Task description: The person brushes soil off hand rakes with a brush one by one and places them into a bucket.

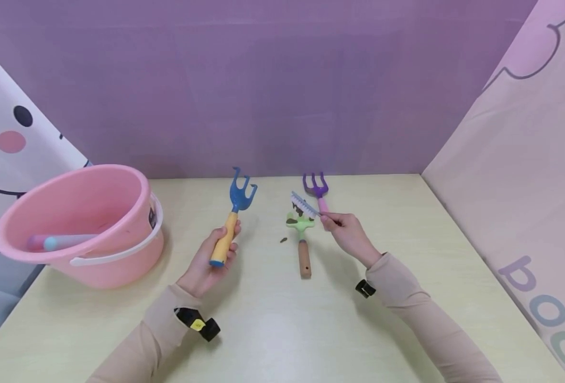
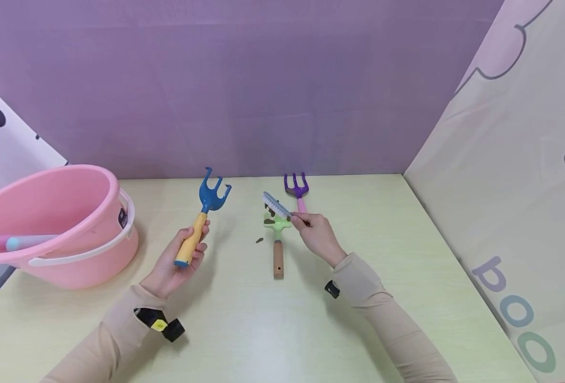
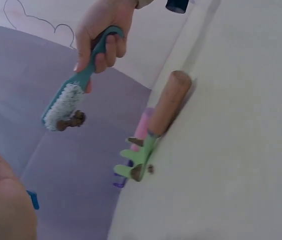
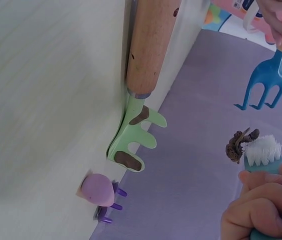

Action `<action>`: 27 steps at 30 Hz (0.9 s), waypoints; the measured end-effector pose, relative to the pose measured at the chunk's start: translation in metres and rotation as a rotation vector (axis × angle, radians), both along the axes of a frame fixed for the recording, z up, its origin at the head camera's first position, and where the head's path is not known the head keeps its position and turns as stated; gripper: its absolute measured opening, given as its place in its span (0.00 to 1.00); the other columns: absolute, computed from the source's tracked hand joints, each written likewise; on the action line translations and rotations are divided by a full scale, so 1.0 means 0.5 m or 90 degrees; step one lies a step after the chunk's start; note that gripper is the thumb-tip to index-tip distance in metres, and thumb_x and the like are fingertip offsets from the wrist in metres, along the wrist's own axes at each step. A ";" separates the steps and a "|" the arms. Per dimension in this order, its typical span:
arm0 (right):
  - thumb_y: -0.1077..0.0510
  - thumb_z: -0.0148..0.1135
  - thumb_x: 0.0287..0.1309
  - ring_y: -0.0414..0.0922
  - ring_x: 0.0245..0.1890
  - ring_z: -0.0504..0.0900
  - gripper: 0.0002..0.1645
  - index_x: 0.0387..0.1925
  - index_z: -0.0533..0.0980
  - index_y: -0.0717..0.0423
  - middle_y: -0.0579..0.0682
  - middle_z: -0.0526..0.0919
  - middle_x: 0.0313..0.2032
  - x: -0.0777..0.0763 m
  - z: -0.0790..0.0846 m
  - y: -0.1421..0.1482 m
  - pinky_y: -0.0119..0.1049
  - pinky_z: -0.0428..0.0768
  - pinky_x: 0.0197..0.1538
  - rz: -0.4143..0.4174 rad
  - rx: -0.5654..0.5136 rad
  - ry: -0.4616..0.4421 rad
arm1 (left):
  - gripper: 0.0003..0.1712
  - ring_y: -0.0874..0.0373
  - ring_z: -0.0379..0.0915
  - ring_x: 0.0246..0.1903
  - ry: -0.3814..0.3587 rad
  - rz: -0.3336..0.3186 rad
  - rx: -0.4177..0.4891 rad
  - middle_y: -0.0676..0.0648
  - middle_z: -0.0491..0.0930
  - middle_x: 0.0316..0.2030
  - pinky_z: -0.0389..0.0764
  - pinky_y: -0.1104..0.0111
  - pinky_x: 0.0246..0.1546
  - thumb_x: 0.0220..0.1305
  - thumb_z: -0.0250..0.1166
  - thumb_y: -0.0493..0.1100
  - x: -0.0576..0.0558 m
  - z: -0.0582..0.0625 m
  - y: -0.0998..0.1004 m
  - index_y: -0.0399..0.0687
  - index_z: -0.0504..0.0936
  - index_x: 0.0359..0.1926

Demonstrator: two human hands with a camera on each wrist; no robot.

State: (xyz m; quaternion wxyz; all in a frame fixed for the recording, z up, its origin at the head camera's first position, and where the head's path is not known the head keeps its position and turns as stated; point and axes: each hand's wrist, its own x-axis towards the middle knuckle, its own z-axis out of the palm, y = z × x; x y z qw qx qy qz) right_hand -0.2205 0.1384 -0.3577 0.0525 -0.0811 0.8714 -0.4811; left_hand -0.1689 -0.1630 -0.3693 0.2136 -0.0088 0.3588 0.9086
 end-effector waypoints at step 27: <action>0.55 0.47 0.66 0.47 0.31 0.72 0.22 0.56 0.71 0.61 0.63 0.77 0.51 -0.004 0.000 0.004 0.34 0.66 0.28 0.009 0.016 -0.001 | 0.31 0.56 0.68 0.17 0.293 0.093 -0.988 0.46 0.76 0.23 0.71 0.67 0.16 0.59 0.58 0.57 0.011 0.072 -0.067 0.52 0.69 0.62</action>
